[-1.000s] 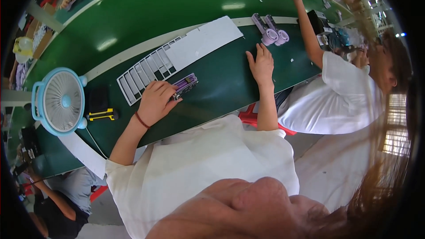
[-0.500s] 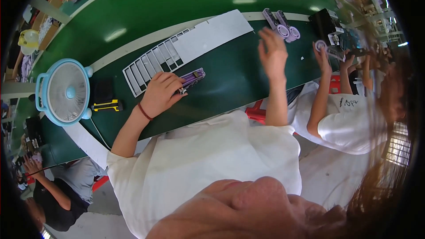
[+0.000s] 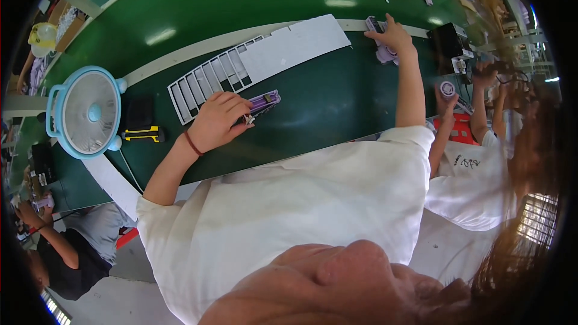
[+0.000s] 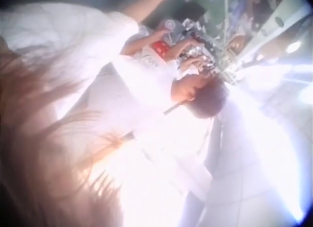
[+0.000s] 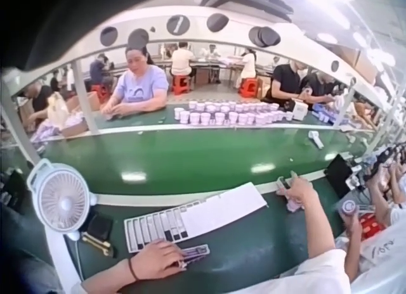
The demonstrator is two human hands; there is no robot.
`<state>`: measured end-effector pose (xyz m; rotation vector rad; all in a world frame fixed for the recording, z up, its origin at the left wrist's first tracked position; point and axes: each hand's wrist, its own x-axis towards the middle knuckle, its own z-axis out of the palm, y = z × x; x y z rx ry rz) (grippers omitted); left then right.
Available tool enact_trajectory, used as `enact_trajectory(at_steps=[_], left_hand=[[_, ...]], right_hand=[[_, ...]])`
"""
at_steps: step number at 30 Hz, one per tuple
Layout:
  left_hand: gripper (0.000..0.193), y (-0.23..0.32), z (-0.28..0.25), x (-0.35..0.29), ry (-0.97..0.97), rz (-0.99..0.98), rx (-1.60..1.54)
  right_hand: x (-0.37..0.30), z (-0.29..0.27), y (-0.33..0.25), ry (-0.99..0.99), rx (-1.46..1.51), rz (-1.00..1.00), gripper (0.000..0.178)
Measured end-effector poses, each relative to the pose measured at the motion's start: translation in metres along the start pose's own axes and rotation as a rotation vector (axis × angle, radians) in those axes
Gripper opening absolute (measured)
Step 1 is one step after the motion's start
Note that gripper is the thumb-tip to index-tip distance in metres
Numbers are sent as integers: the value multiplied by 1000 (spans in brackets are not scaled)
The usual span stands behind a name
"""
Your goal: Assembling components and applying labels to small handheld portable fans on a production line.
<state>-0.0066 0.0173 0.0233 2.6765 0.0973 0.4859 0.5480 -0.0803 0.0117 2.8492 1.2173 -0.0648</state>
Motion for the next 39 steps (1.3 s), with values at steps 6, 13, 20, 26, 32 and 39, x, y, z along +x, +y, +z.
enact_trajectory(at_steps=[6,13,20,26,32,39], left_hand=[[28,3,2,-1,46,10,-30],[28,-1,5,0,61,35,-41],[27,-5,5,-2,85,35,-35],[25,-5,7,0,82,62,-40],[24,0,3,-6,93,18,-30],[23,1,8,-9,66,-8,7]], right_hand=[[43,1,16,-223,-36,209,112],[28,8,57,-329,449,573,83],[-23,11,100,24,-32,174,82],[-61,14,97,81,-104,-242,94],[-80,16,67,14,285,90,95],[-92,58,-8,387,228,378,101]])
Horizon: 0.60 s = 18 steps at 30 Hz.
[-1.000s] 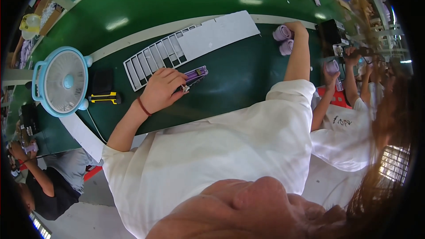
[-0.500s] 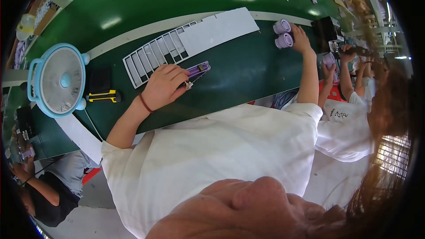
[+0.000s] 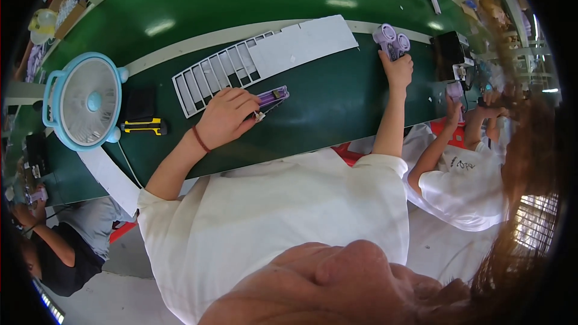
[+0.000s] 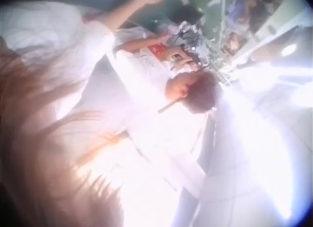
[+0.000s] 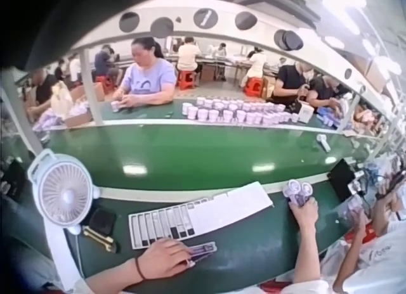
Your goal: Assembling components and applying labels to small handheld portable fans on a production line.
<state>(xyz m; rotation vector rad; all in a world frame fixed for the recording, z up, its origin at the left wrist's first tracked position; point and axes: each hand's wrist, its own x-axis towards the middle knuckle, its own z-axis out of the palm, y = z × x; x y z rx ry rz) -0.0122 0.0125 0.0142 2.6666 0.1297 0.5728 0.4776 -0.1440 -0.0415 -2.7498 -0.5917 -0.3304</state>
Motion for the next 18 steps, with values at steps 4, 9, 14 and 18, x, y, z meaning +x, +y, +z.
enact_trajectory(at_steps=[4,9,14,18], left_hand=[[25,4,-3,0,3,-19,5],[28,1,-1,-1,-8,0,4],[27,1,4,1,4,-45,2],[27,1,1,-2,8,-9,4]], right_hand=[[11,1,8,-42,-51,-109,110],[-66,-75,-58,300,240,-665,72],[-187,-100,-130,-366,686,-1073,49],[-195,-87,-140,-372,642,-1174,54]])
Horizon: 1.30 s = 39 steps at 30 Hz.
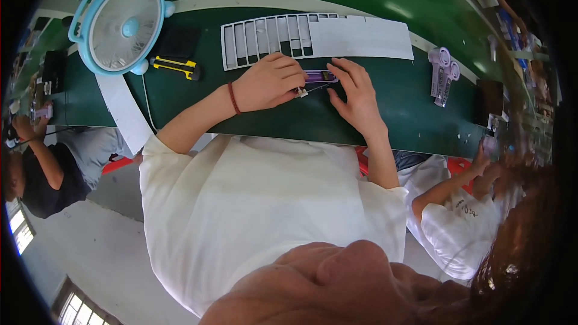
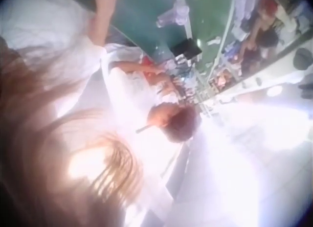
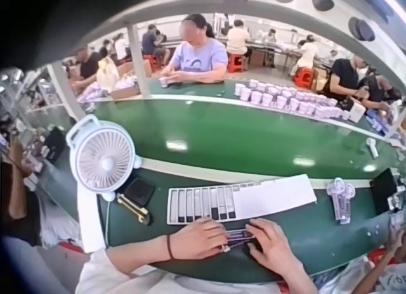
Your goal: Assembling components and applying labels to small handheld portable fans on a production line.
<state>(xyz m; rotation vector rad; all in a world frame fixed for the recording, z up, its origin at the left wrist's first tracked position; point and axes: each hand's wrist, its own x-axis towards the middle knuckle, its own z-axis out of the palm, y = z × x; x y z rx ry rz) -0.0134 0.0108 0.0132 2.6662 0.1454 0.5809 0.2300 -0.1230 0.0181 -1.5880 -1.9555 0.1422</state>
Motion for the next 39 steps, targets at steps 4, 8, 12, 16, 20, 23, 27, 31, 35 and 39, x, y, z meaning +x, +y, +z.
enact_trajectory(at_steps=[4,8,12,16,20,23,27,31,35,39], left_hand=[[27,2,1,-2,9,1,23],[27,3,4,5,9,-56,15],[29,3,3,4,-5,-56,25],[33,0,9,-2,96,5,54],[28,7,22,-5,158,0,115],[23,7,20,-4,151,30,159],[20,8,22,-3,136,27,225],[13,17,17,3,66,-47,281],[9,20,16,8,1,-112,270],[19,12,16,7,-7,-97,133]], right_hand=[[4,-3,-15,3,23,-38,63],[-4,25,-15,93,-46,-143,60],[-12,14,-25,189,-75,-214,45],[-17,-4,-26,-81,228,257,42],[-11,-21,-25,-131,255,356,36],[-10,-18,-23,-61,126,255,38],[-5,-12,-14,1,-10,86,41],[-10,-12,-19,24,-114,18,41],[-8,-10,-19,-52,-4,98,40],[0,-12,-10,-136,99,114,41]])
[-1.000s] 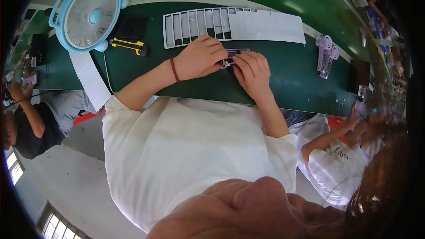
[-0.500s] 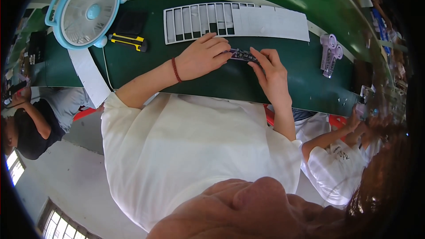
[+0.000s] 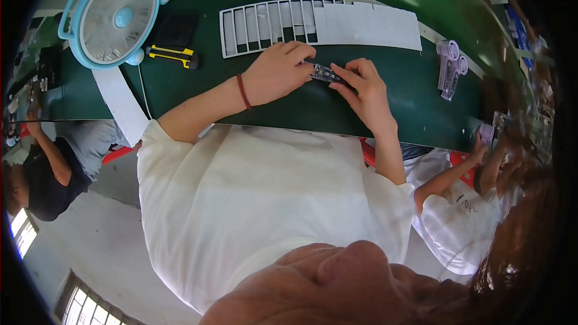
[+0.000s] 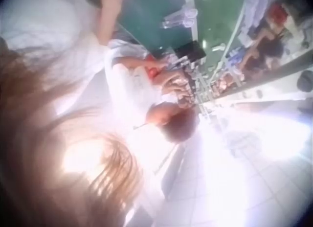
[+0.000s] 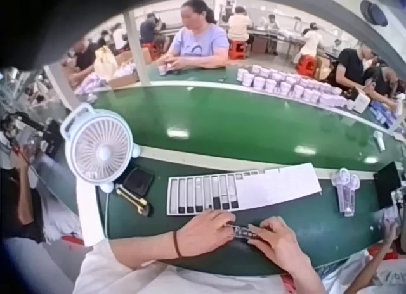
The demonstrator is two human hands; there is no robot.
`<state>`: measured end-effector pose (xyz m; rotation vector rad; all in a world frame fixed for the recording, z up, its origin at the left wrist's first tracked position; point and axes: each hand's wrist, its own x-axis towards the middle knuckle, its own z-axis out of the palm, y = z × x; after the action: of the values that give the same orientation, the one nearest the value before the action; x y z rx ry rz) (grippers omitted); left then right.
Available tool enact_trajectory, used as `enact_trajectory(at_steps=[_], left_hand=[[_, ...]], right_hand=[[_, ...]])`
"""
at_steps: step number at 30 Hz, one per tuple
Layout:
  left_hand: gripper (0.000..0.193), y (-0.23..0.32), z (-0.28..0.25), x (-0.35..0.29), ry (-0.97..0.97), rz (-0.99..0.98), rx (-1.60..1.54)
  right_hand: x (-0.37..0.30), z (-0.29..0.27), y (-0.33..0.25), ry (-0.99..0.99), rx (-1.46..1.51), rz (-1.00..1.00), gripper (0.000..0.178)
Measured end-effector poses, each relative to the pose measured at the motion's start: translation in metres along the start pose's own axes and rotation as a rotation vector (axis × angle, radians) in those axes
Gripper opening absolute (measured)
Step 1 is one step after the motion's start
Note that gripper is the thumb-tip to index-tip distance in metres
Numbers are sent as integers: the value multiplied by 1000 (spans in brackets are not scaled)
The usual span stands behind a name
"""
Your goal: Assembling components and applying labels to small handheld portable fans on a production line.
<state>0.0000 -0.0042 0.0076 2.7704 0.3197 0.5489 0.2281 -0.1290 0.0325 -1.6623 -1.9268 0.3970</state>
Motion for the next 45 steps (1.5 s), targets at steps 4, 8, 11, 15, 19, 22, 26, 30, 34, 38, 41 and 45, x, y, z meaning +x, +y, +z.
enact_trajectory(at_steps=[4,8,11,15,19,22,26,30,34,38,41,45], left_hand=[[40,0,-3,-1,94,-91,-166],[43,0,-4,0,88,-77,-172],[43,-1,-1,1,115,-23,-144],[40,-4,2,0,98,-22,-163],[30,-8,6,-4,139,69,-95],[26,-7,4,-2,120,57,-100],[26,-10,4,2,90,68,-119],[25,-8,4,5,73,70,-136],[40,-3,-4,5,30,49,-223],[56,-4,-27,4,161,-63,-481],[53,-24,-29,-12,212,-143,-391],[51,-35,-1,-20,171,-193,-380]], right_hand=[[3,1,2,-14,25,-26,41],[10,2,6,-77,67,-49,40],[17,6,4,-95,64,-67,38],[13,11,4,-86,109,-39,40],[4,14,-4,25,8,-42,45],[-25,33,10,196,-157,-145,51],[-39,52,8,195,-202,-70,57],[-37,41,11,176,-256,-120,59],[-21,38,1,203,-161,-115,53],[-28,22,5,263,-127,-100,44],[-38,-4,34,487,-213,90,34],[-51,-39,113,743,-497,362,27]])
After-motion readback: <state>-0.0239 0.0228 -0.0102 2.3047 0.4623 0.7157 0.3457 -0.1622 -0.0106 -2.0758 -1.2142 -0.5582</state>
